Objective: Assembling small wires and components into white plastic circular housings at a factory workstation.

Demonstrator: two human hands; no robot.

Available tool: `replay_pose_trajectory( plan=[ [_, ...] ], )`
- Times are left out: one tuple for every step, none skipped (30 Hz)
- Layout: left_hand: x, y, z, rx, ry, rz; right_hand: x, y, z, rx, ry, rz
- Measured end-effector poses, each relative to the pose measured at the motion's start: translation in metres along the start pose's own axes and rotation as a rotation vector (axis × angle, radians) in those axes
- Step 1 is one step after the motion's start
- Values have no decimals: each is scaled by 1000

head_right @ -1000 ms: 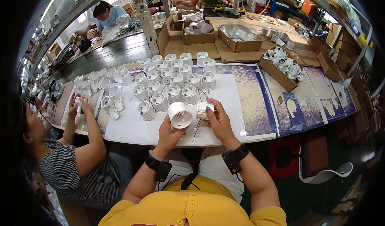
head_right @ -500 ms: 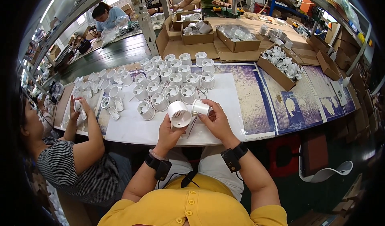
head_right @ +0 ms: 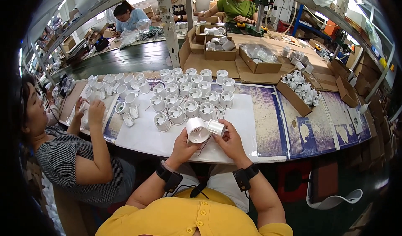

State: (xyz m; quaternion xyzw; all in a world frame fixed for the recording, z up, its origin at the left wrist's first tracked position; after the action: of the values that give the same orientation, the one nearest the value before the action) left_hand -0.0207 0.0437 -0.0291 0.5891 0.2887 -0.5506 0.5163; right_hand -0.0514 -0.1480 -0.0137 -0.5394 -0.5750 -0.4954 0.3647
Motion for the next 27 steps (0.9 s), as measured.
replay_pose_trajectory(
  plan=[
    [1, 0, 0, 6, -2, 3, 0, 2, 0, 11, 2, 0],
    [2, 0, 0, -4, 2, 0, 1, 3, -1, 18, 5, -1],
    [-1, -1, -1, -2, 7, -6, 1, 1, 0, 19, 9, 8],
    [-3, -1, -1, 0, 12, -13, 1, -2, 1, 21, 13, 19],
    [-3, -2, -1, 2, 17, -21, 0, -3, 1, 25, 18, 33],
    [-1, -3, -3, -1, 18, -37, 0, -2, 2, 33, -14, 22],
    [2, -3, -4, -6, 6, -31, -1, -2, 2, 42, -46, 13],
    [4, -2, -4, -9, -10, -21, 0, 0, 1, 50, -82, 1],
    [5, 0, -4, -13, -25, -11, -1, 1, 0, 53, -80, 14],
    [5, 0, -4, -16, -26, -25, -2, 2, 0, 37, -75, 6],
    [3, 1, -3, -18, -19, -22, -3, 2, 0, 20, -69, -3],
    [2, 2, -2, -20, -11, -18, -4, 2, 0, 4, -65, -11],
    [1, 1, -2, -22, -3, -15, -3, 2, 0, 8, -62, 2],
    [2, 1, -2, -25, -4, -28, -1, 3, 0, -3, -27, 23],
    [3, 2, -2, -29, -31, -53, 3, 4, -1, -15, 7, 38],
    [3, 3, -2, -32, -58, -77, 4, 4, 0, -27, 41, 53],
    [3, 2, -2, -36, -85, -99, 3, 4, 0, -25, 41, 59],
    [3, 2, -3, -40, -85, -99, 2, 4, 0, -32, 56, 45],
    [5, 2, -5, -15, -62, -75, 1, 5, 0, -40, 71, 30],
    [6, 2, -6, 8, -38, -50, 0, 5, 0, -47, 86, 13],
    [6, 2, -8, 31, -14, -24, 0, 4, 0, -42, 87, 8],
    [6, 2, -9, 25, -12, -18, 0, 4, 0, -34, 72, 21],
    [7, 2, -8, 24, -40, -39, -1, 4, -1, -28, 55, 36],
    [8, 2, -7, 22, -67, -58, -1, 5, -1, -19, 38, 50],
    [7, 0, -8, 10, -89, -76, -2, 5, 0, -2, 42, 44],
    [6, 0, -8, -9, -81, -70, -3, 4, 0, -10, 31, 37],
    [5, 2, -5, -5, -59, -20, -3, 5, 0, -16, 21, 30]
  ],
)
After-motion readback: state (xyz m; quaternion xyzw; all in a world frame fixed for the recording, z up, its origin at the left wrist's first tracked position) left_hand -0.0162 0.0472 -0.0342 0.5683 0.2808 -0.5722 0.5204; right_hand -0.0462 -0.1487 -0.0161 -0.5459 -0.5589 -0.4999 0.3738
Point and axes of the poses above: each hand's wrist, its own y-axis towards the middle knuckle, its own z-axis out of the palm, x = y × z, the point moved 1 cm from there along y, towards the middle knuckle, and after that the axes turned 12 degrees about -y, right-handed, at the moved point
